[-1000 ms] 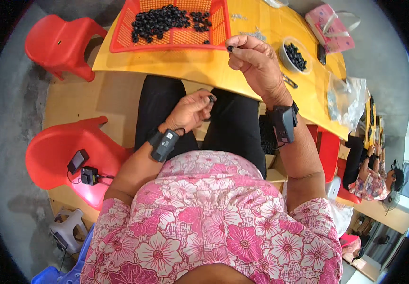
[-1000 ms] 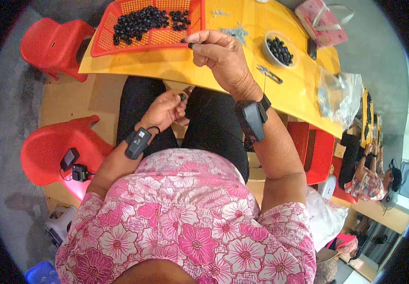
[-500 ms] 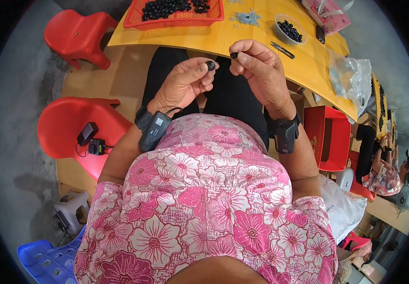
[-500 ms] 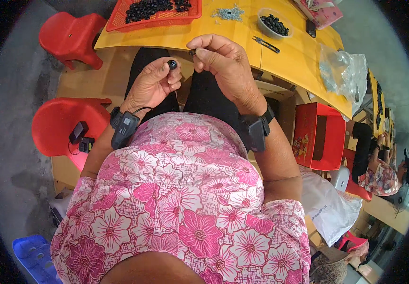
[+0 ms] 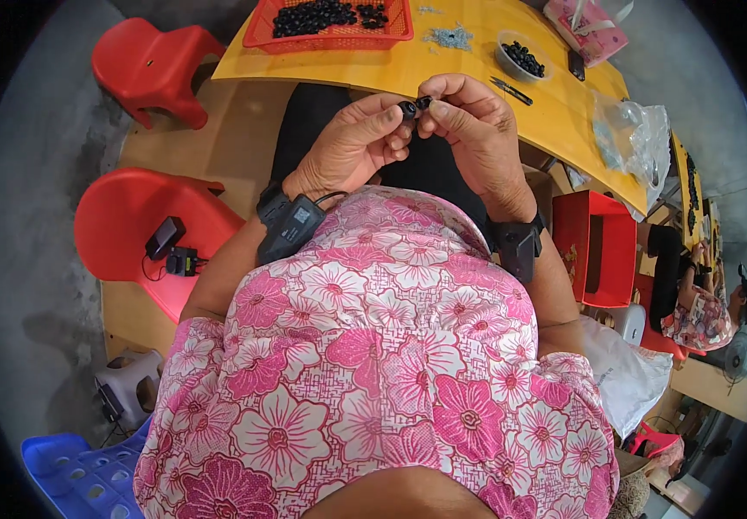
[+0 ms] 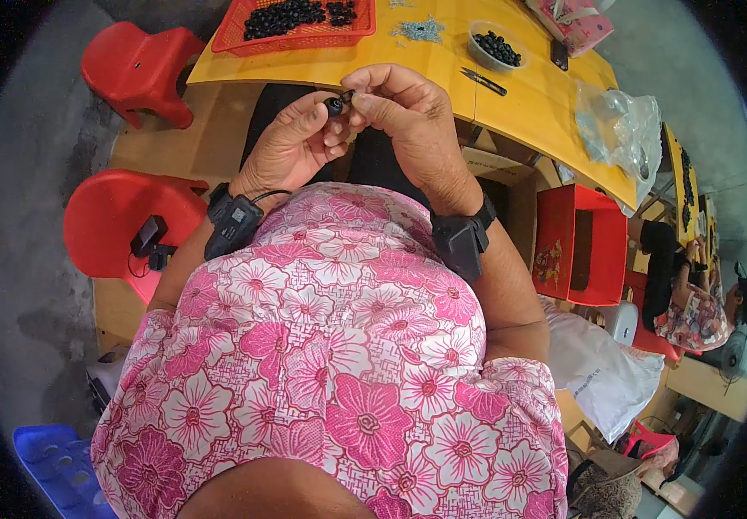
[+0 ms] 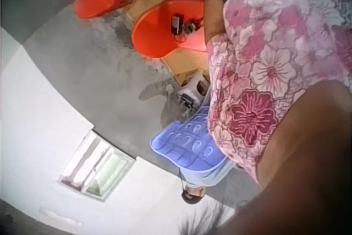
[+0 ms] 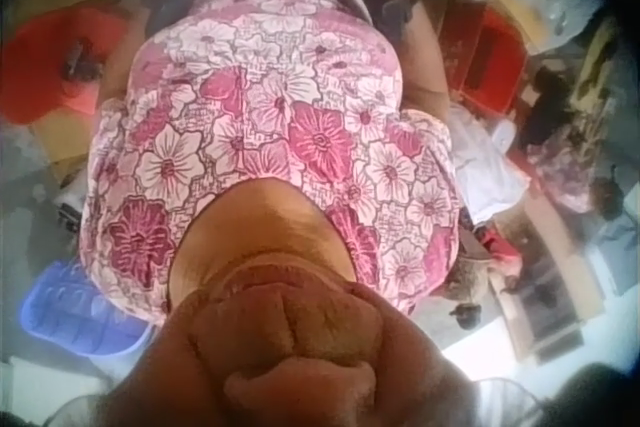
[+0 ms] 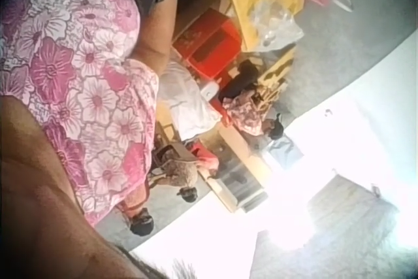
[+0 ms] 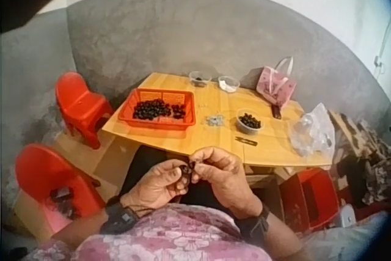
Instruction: The person picks black rubber grommets from a basket and small metal inserts from the table, then presses the metal inserts into the grommets by hand.
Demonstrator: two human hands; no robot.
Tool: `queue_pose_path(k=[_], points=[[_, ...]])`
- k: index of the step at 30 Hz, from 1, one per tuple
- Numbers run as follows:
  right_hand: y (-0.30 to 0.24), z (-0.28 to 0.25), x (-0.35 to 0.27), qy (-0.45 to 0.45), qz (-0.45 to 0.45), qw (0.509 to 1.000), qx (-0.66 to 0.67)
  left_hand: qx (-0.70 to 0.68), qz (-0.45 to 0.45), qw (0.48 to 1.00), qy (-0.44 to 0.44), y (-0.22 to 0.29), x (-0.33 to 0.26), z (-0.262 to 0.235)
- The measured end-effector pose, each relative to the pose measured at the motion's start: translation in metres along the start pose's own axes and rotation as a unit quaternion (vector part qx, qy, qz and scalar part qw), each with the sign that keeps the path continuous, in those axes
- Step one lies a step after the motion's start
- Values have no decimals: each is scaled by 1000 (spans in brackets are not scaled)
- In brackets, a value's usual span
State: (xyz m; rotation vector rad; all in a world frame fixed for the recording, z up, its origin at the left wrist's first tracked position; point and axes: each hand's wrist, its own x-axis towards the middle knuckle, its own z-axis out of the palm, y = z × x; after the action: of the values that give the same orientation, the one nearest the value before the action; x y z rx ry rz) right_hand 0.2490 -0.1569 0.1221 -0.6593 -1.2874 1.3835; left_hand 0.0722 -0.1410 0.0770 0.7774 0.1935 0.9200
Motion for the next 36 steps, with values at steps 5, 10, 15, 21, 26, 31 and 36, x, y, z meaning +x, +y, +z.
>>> queue_pose_path(k=[5,10,15,21,26,31,36], points=[[2,2,-7,3,-8,1000,-10,9,6,1000,-13,-4,-4,-3],[10,2,-10,-1,-5,1000,3,28,13,999,-12,-5,-9,-8],[14,6,-10,2,-4,1000,21,46,10,999,-4,-3,-11,-8],[17,5,-13,6,-6,1000,12,51,6,999,-10,-6,-12,-10],[18,3,-14,5,-17,1000,-13,55,8,998,0,-9,-14,-10],[16,1,-15,-9,-35,997,-63,58,2,998,15,-10,-14,-11],[15,-1,-15,-15,-54,991,-120,64,3,998,28,-11,-14,-11]])
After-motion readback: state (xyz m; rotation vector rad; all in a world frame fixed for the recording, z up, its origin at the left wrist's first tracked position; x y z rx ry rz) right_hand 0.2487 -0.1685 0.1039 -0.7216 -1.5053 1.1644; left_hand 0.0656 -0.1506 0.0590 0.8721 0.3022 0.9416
